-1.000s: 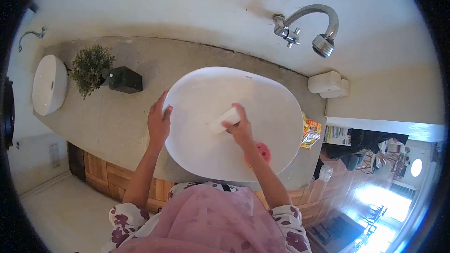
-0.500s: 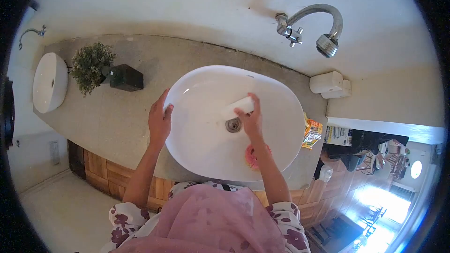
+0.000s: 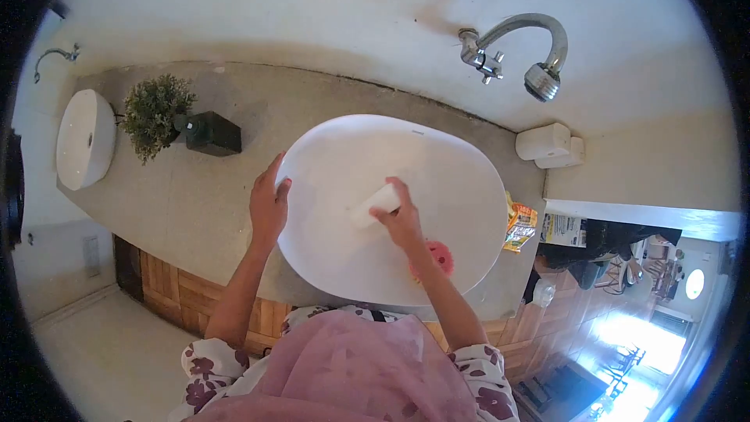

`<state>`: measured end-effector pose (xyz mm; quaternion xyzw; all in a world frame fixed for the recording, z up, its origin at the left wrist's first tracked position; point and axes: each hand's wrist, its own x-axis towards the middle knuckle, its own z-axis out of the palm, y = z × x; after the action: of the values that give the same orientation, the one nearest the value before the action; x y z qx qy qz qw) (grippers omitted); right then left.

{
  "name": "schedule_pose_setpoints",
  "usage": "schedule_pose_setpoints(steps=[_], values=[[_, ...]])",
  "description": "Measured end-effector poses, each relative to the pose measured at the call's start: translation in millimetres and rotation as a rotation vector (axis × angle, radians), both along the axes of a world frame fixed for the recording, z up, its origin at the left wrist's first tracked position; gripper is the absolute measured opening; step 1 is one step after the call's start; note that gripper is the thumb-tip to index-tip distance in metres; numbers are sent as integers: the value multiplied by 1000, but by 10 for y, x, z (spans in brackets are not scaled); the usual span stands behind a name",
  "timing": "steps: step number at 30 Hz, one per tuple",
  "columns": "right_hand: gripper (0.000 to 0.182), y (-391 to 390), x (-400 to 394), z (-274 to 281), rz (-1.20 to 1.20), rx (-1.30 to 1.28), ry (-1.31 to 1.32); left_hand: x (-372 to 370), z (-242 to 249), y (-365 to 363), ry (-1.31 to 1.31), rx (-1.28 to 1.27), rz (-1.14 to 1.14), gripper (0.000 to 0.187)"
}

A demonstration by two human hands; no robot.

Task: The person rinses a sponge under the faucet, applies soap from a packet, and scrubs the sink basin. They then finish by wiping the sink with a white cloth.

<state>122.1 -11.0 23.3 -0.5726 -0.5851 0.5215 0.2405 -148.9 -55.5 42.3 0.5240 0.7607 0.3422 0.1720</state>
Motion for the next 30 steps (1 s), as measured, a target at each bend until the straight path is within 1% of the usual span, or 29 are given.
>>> schedule_pose_setpoints(steps=[1,2,4,5,7,8,10,12,14,15,16,18,19,20,22,23,24,26,27,28,30], values=[[61,-21,-70,178,-17,-60,13,5,15,10,0,2,-1,51],[61,44,-47,172,-18,-61,14,9,42,10,-6,0,1,51],[67,224,33,128,-140,68,33,21,77,-13,-9,-11,6,51],[67,223,49,85,-140,64,34,29,95,-11,-21,-24,12,52],[67,261,40,58,-182,117,137,19,97,-1,-31,-30,21,52],[67,197,21,53,-182,123,138,14,66,-3,-11,-22,14,52],[62,-12,-97,150,73,154,-109,14,37,9,6,-9,4,52],[61,73,-99,195,72,120,-55,-1,22,5,-33,26,-5,52],[63,300,-39,189,-134,41,-10,8,61,6,-21,6,0,52],[65,353,-17,127,-160,138,124,14,75,0,-11,-7,2,52],[65,311,-18,59,-159,137,123,14,71,-12,-11,-9,3,52],[65,149,-67,-26,-32,56,-25,10,58,5,-20,-33,10,52],[67,26,-153,106,46,128,-107,9,44,9,-21,-29,7,52],[67,53,-145,139,47,133,-109,4,23,5,-18,-17,2,52],[65,110,-125,150,-26,-5,-16,-5,30,5,-10,-11,-4,52],[63,213,-50,16,-80,73,83,-3,36,12,-9,-9,-5,52],[63,263,-36,55,-80,66,83,5,48,-1,-9,-8,-6,53],[62,339,-37,191,-161,236,24,15,75,-14,-13,-21,0,53],[63,283,12,13,-126,128,-4,17,88,5,-17,-26,6,53],[63,172,-31,88,-127,133,-5,13,79,12,-18,-21,4,53],[62,-28,-155,206,109,230,-103,7,64,12,-13,-17,-4,52]])
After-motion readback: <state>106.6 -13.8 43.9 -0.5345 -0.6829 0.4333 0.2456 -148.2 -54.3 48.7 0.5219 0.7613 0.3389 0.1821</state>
